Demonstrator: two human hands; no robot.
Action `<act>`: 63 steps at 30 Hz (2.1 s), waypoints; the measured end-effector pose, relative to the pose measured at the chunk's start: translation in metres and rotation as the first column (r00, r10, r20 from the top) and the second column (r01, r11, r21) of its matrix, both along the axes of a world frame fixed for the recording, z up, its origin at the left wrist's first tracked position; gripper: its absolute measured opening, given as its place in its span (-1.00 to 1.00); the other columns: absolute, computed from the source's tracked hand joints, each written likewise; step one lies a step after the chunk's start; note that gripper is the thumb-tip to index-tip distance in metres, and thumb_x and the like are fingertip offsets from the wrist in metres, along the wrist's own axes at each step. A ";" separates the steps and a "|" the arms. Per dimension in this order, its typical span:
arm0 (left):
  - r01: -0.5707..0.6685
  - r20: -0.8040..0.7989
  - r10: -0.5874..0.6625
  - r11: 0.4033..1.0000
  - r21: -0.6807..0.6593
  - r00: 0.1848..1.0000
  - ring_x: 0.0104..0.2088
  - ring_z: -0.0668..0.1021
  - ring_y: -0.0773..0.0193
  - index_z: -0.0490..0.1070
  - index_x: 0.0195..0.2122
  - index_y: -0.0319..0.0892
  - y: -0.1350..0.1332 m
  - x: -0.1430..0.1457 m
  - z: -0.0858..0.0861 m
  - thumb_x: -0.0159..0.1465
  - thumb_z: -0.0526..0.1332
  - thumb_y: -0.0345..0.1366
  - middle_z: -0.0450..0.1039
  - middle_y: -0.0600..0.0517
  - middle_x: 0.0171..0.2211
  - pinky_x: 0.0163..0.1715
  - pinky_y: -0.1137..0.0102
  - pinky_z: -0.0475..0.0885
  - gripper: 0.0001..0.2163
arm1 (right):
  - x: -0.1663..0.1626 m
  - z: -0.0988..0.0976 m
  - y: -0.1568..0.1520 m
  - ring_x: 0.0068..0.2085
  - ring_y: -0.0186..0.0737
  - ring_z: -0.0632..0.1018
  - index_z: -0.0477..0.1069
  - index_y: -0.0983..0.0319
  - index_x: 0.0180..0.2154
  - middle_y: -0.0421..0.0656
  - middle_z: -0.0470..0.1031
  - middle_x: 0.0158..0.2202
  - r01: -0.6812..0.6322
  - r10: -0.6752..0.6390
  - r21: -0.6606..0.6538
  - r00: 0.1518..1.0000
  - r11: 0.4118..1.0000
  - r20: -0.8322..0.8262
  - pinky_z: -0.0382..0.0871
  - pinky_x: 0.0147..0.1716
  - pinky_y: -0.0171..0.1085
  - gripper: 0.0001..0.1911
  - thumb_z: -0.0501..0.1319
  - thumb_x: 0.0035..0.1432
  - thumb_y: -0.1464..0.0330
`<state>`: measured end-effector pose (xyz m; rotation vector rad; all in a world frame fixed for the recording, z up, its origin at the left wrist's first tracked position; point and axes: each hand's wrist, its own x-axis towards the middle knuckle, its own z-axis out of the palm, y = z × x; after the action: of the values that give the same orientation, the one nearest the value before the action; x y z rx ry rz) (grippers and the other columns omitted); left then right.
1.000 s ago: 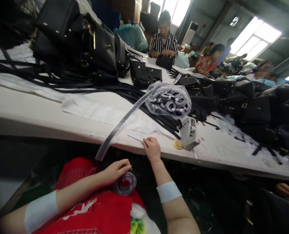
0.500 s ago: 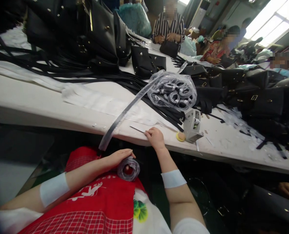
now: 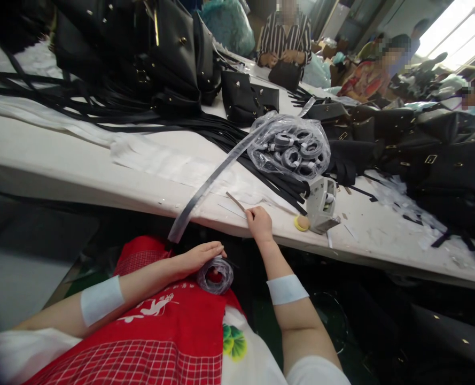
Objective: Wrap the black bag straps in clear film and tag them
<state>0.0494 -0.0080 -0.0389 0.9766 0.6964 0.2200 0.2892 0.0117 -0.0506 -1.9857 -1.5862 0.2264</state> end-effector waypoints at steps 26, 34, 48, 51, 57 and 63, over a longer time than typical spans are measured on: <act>0.061 -0.041 -0.055 0.988 0.145 0.998 -0.58 0.42 0.35 0.34 -0.35 -0.19 0.001 0.007 -0.008 0.14 0.15 0.23 0.33 0.16 -0.55 -0.58 0.48 0.28 -0.51 | 0.067 0.002 -0.062 -0.31 -0.18 0.54 0.60 0.22 -0.41 -0.09 0.54 -0.38 0.179 -0.171 0.077 0.981 0.981 -0.096 0.42 -0.25 -0.23 -0.72 0.24 0.12 0.16; 0.075 -0.075 -0.062 0.980 0.183 0.995 -0.56 0.43 0.34 0.35 -0.35 -0.19 0.003 0.009 -0.002 0.16 0.14 0.19 0.31 0.16 -0.53 -0.55 0.46 0.31 -0.54 | 0.077 0.015 -0.057 -0.30 -0.11 0.57 0.59 0.24 -0.46 -0.07 0.59 -0.40 0.165 -0.174 -0.061 0.963 0.984 -0.206 0.43 -0.25 -0.20 -0.70 0.25 0.09 0.16; 0.075 -0.068 -0.064 0.980 0.185 0.996 -0.57 0.41 0.33 0.33 -0.36 -0.18 0.002 0.008 0.001 0.12 0.12 0.25 0.29 0.16 -0.56 -0.56 0.45 0.30 -0.49 | 0.071 0.020 -0.056 -0.29 -0.07 0.57 0.60 0.24 -0.48 -0.05 0.58 -0.40 0.199 -0.212 -0.098 0.965 0.975 -0.152 0.41 -0.23 -0.18 -0.70 0.26 0.05 0.15; 0.080 -0.077 -0.066 0.977 0.199 0.995 -0.56 0.41 0.32 0.33 -0.35 -0.18 0.002 0.007 0.002 0.14 0.11 0.25 0.28 0.16 -0.55 -0.55 0.45 0.29 -0.49 | 0.072 0.019 -0.055 -0.30 -0.07 0.57 0.59 0.25 -0.48 -0.04 0.59 -0.39 0.203 -0.213 -0.088 0.969 0.975 -0.127 0.41 -0.23 -0.18 -0.68 0.24 0.07 0.15; 0.065 -0.094 -0.040 0.957 0.282 0.995 -0.49 0.37 0.32 0.37 -0.38 -0.18 0.003 0.006 0.002 0.17 0.09 0.22 0.30 0.14 -0.52 -0.46 0.44 0.30 -0.51 | 0.075 0.015 -0.058 -0.31 -0.08 0.55 0.56 0.24 -0.41 -0.04 0.58 -0.38 0.184 -0.184 -0.055 0.983 0.981 -0.004 0.39 -0.25 -0.19 -0.64 0.15 0.18 0.13; 0.096 -0.095 -0.068 0.942 0.323 0.993 -0.48 0.38 0.31 0.36 -0.36 -0.18 0.002 0.003 0.000 0.22 0.04 0.17 0.32 0.13 -0.52 -0.45 0.43 0.31 -0.54 | 0.076 0.009 -0.058 -0.21 -0.07 0.49 0.51 0.25 -0.27 -0.01 0.53 -0.30 0.168 -0.172 0.036 0.971 0.985 0.165 0.30 -0.14 -0.16 -0.75 0.11 0.22 0.26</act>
<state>0.0527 -0.0062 -0.0389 1.3368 0.7054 0.2274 0.3652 -0.0465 -0.0418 -2.1572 -1.4997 -0.0264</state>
